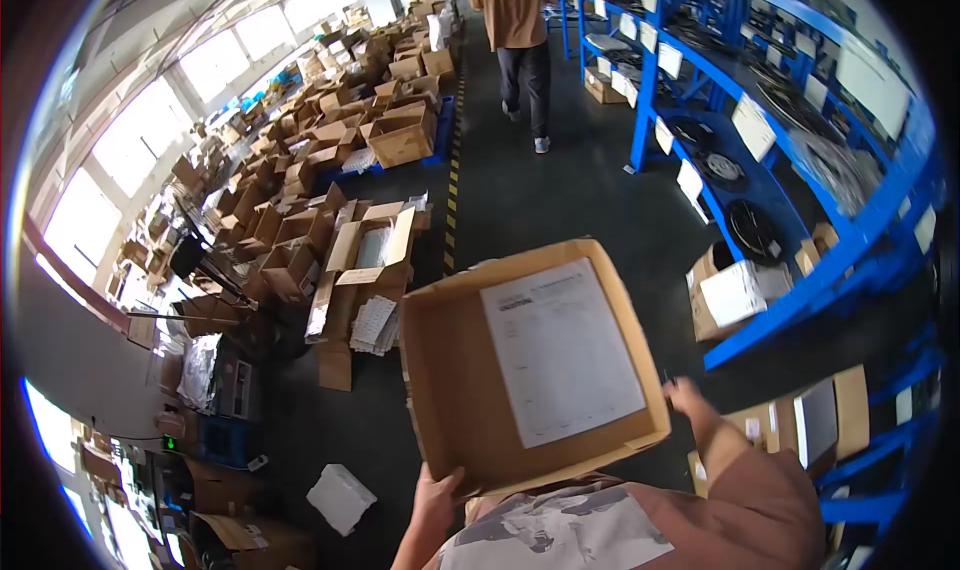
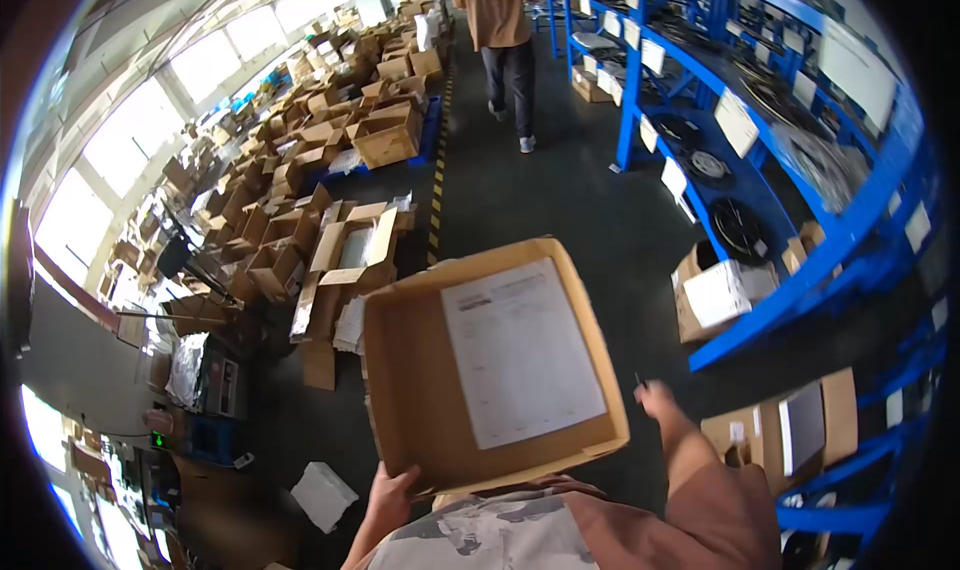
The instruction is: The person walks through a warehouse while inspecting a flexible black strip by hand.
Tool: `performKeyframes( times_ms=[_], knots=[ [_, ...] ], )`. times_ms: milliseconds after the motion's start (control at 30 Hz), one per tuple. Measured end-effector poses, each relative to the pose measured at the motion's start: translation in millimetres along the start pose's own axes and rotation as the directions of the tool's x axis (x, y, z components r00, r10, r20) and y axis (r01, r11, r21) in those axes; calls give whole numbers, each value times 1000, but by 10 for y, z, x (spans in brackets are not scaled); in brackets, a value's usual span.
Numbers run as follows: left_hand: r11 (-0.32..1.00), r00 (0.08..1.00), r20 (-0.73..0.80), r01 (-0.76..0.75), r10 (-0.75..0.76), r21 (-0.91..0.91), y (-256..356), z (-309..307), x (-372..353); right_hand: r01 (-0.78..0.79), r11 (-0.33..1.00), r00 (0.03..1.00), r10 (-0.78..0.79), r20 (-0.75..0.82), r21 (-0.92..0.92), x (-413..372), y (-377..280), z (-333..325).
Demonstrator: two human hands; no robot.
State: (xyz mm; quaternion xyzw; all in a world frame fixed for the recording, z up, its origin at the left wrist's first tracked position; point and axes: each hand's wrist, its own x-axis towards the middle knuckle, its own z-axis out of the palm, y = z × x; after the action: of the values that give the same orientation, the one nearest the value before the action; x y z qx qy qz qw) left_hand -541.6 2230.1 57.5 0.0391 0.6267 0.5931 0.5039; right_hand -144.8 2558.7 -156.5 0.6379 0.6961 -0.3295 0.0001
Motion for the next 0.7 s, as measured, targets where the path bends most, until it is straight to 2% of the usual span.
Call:
performKeyframes(
  times_ms=[33, 67, 100, 133, 167, 200, 233, 267, 300, 333, 367, 400, 433, 467, 500, 533, 567, 633, 700],
  knots=[
    [1000, 1000, 24, -18, 18, -7, 180, 13, 244, 61, 997, 996, -58, -65, 42, 639, -594, -274],
    [996, 999, -10, -38, 37, -76, 352, 102, 479, 205, 979, 969, -200, -148, 20, 1385, -1000, -393],
    [988, 997, -45, -62, 56, -139, 510, 195, 782, 310, 937, 940, -277, -200, 158, 2168, -1359, -434],
    [988, 997, -52, -63, 56, -144, 616, 257, 1159, 407, 905, 880, -354, -315, 120, 2487, -2010, -637],
    [982, 994, -103, -56, 38, -178, 706, 304, 1519, 462, 879, 856, -407, -318, 117, 2874, -2482, -721],
    [977, 988, -154, -53, 21, -208, 837, 345, 1860, 360, 890, 923, -296, -246, 280, 3005, -2997, -850],
    [995, 976, -219, -27, 5, -97, 1018, 373, 2164, 426, 869, 900, -379, -213, 254, 3241, -3176, -766],
    [994, 979, -202, -27, 5, -108, 1300, 439, 2526, 494, 840, 867, -459, -193, 223, 3513, -3342, -717],
    [991, 984, -178, -21, -3, -131, 1563, 574, 2891, 663, 747, 739, -646, -190, 38, 3967, -3197, -501],
    [979, 991, -76, -118, 106, -165, 1854, 717, 3297, 531, 838, 845, -534, 12, -128, 4014, -3229, -550],
    [959, 979, 17, -196, 204, -205, 2160, 841, 3655, 422, 897, 906, -416, 71, -128, 4002, -3147, -573],
    [971, 984, 47, -163, 174, -176, 2595, 1057, 3912, 332, 938, 930, -308, 202, -103, 4048, -2925, -552],
    [995, 996, 0, -91, 91, -40, 2929, 1174, 4232, 246, 967, 939, -222, 262, -61, 4068, -2678, -500],
    [999, 998, -32, -48, 48, 4, 3160, 1250, 4551, 152, 986, 956, -129, 265, -70, 4111, -2323, -356],
    [999, 998, -60, -19, 22, 47, 3434, 1354, 4940, -135, 990, 959, 138, 247, -31, 4016, -2128, -322],
    [997, 998, -43, -30, 34, 74, 3704, 1457, 5309, -304, 952, 933, 287, 218, 49, 3855, -2035, -346],
    [997, 1000, -25, -7, 9, 78, 3926, 1577, 5699, -591, 786, 796, 532, 290, 181, 3728, -2002, -414],
    [997, 1000, 15, 12, -14, 77, 4255, 1884, 6550, -727, 657, 682, 657, 320, 200, 3820, -1915, -517],
    [992, 997, -7, 79, -79, 100, 4481, 2170, 7309, -775, 605, 627, 701, 340, 183, 4124, -1962, -655]
  ],
)
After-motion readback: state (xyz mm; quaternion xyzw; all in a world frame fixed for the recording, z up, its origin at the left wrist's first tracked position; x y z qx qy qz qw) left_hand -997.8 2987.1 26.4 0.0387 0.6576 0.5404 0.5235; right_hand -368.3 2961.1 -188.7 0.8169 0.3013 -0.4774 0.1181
